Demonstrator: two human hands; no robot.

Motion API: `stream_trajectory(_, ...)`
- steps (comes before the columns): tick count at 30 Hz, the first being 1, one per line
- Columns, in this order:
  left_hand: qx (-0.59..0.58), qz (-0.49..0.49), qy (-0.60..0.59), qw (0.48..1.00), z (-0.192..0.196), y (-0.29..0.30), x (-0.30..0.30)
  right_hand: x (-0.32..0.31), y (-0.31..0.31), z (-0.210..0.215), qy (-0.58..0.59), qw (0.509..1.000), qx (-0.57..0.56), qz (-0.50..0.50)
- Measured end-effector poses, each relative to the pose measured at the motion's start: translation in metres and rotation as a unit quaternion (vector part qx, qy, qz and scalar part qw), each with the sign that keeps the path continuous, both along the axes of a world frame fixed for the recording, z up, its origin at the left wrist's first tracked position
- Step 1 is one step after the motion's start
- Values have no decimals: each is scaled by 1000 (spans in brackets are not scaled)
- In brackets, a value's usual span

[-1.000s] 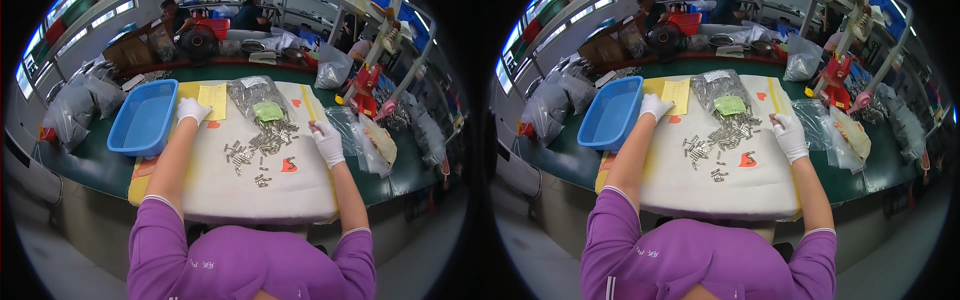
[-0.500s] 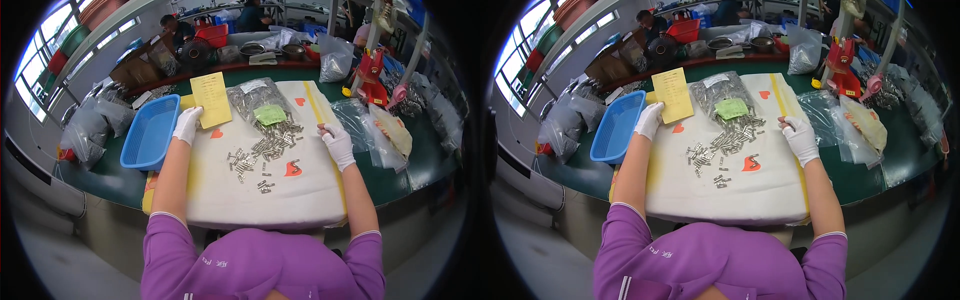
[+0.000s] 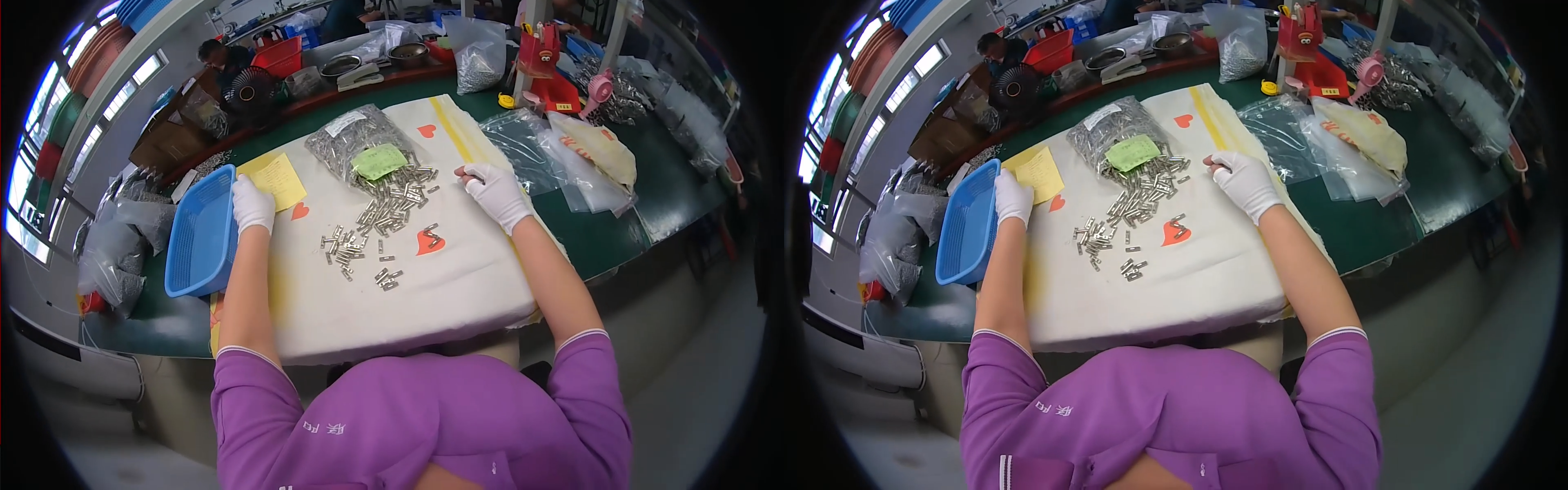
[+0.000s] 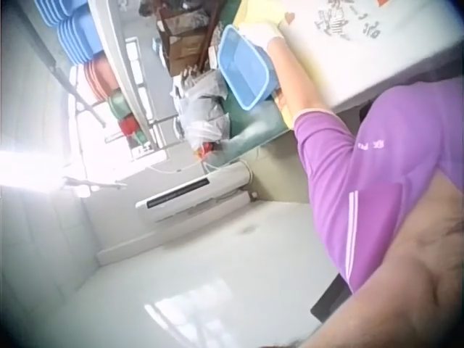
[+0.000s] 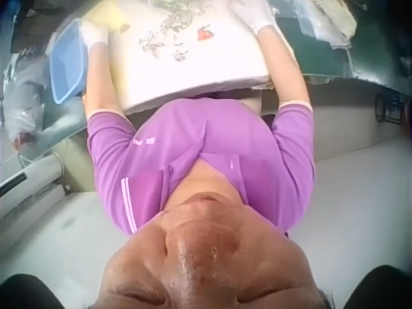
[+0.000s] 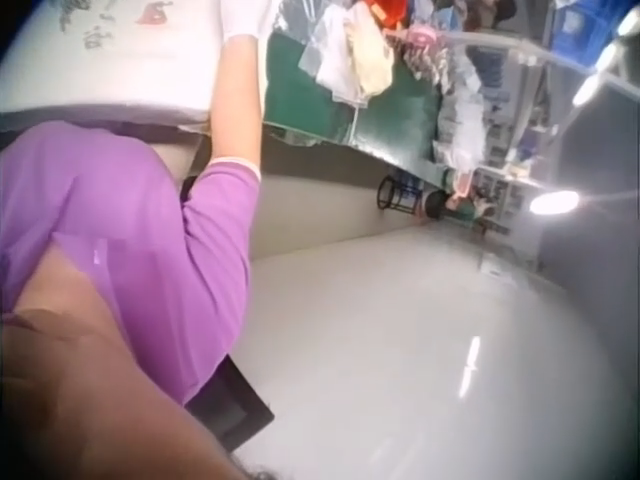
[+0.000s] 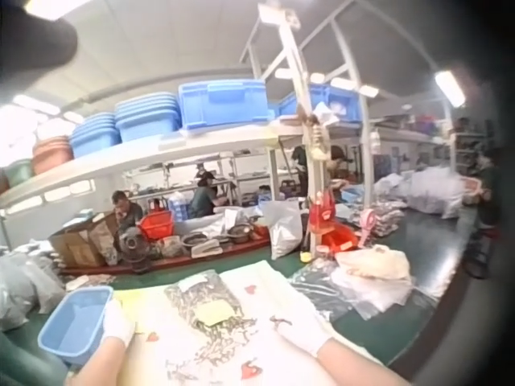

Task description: The recorder is manually assembling small metal components onto a yellow rail strip at a factory workstation.

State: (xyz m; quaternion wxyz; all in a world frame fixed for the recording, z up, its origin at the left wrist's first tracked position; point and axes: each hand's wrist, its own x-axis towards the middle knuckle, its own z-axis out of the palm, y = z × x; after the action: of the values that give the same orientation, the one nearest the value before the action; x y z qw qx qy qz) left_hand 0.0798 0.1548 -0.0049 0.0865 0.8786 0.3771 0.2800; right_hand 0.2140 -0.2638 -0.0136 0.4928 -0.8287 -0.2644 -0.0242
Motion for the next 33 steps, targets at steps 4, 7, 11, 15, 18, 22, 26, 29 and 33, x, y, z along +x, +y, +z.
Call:
stream_trajectory(4,176,-143,72,971,5,-56,-43,2,1,0,13,1000,12,1)
stream_trajectory(7,147,-273,65,948,5,-116,-116,2,-2,-2,22,1000,10,-2)
stream_trajectory(11,72,-291,24,954,-28,-155,-204,-4,6,1,6,1000,-5,19)
stream_trajectory(15,101,-243,-37,964,-35,-171,-213,-3,16,0,-39,996,-47,61)
stream_trajectory(18,95,-234,-38,967,-37,-170,-216,0,15,3,-52,994,-76,60)
stream_trajectory(22,101,-237,-56,965,-35,-168,-206,10,10,17,-30,997,-61,46)
stream_trajectory(26,107,-244,-68,962,-39,-167,-206,17,6,7,-26,999,-28,23)
stream_trajectory(29,86,-236,-65,966,-41,-172,-201,25,0,-3,-43,998,-49,8)
stream_trajectory(33,102,-234,-65,965,-40,-170,-209,16,11,-15,-64,996,-56,21)
